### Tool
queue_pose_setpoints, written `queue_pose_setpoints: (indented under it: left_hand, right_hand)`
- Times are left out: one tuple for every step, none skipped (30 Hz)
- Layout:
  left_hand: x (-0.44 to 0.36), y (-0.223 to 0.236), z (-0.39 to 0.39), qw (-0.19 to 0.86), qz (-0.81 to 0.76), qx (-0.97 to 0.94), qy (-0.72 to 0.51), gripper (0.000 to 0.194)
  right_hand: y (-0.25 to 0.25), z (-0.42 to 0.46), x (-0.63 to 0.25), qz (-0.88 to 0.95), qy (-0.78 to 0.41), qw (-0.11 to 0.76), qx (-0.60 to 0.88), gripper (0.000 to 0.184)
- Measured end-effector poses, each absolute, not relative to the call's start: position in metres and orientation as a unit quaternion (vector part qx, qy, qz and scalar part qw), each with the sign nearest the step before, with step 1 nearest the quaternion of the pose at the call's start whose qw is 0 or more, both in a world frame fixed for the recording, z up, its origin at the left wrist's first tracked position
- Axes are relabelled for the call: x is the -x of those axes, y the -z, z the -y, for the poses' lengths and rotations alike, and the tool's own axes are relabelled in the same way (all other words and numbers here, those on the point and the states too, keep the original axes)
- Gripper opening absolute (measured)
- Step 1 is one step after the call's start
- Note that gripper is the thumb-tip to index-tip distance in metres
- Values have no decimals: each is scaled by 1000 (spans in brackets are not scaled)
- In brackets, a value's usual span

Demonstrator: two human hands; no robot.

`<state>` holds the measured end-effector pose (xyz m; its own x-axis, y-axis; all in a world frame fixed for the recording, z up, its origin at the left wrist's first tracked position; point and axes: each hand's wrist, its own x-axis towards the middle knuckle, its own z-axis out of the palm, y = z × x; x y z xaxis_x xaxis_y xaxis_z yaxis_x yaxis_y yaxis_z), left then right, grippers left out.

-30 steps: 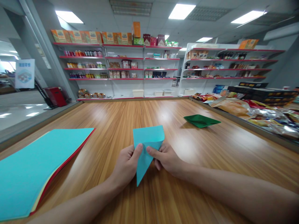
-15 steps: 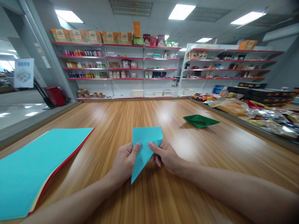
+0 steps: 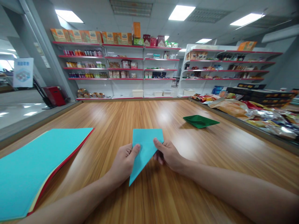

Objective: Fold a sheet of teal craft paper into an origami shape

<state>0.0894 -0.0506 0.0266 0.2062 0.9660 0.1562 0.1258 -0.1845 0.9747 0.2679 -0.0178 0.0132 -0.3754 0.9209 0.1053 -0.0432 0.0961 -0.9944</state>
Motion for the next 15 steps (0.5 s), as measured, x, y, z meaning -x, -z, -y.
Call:
queue_pose_setpoints:
  left_hand:
    - [-90, -27, 52, 463, -439, -623, -453, 44]
    - [-91, -28, 53, 460, -440, -622, -456, 44]
    - [-92, -29, 54, 454, -440, -622, -463, 44]
    - [-93, -29, 55, 443, -441, -620, -474, 44]
    - [-95, -30, 56, 427, -444, -618, -488, 43]
    - [-97, -31, 57, 407, -449, -616, -503, 43]
    - [-98, -32, 58, 388, -455, -614, -514, 43]
    - [-99, -33, 58, 372, -462, -613, -522, 42]
    - [-100, -33, 58, 360, -467, -615, -524, 42]
    - [-100, -33, 57, 353, -469, -618, -522, 42]
    - [-99, -32, 57, 353, -468, -624, -517, 42]
    - [-98, -31, 55, 357, -464, -628, -513, 42]
    - [-97, -30, 54, 362, -460, -629, -511, 43]
    - [-96, -28, 52, 369, -457, -626, -512, 43]
    - [-95, -27, 50, 376, -457, -620, -515, 43]
  right_hand:
    - [-14, 19, -267, 609, -566, 422, 360, 65]
    - [-15, 21, -266, 608, -568, 422, 360, 63]
    - [-17, 25, -263, 606, -574, 420, 358, 61]
    - [-20, 30, -260, 610, -582, 407, 352, 59]
    - [-23, 35, -256, 621, -592, 385, 339, 56]
    - [-26, 41, -252, 655, -608, 326, 307, 53]
    - [-28, 46, -248, 695, -619, 242, 274, 49]
    - [-29, 50, -246, 719, -627, 181, 238, 45]
    - [-29, 52, -243, 725, -631, 162, 223, 46]
    - [-29, 52, -242, 721, -632, 167, 232, 50]
    - [-27, 51, -242, 713, -634, 179, 240, 54]
    - [-26, 49, -242, 704, -635, 195, 251, 58]
    - [-26, 46, -243, 698, -635, 207, 259, 61]
    - [-27, 44, -245, 697, -633, 211, 264, 63]
    - [-31, 44, -247, 700, -626, 213, 270, 63]
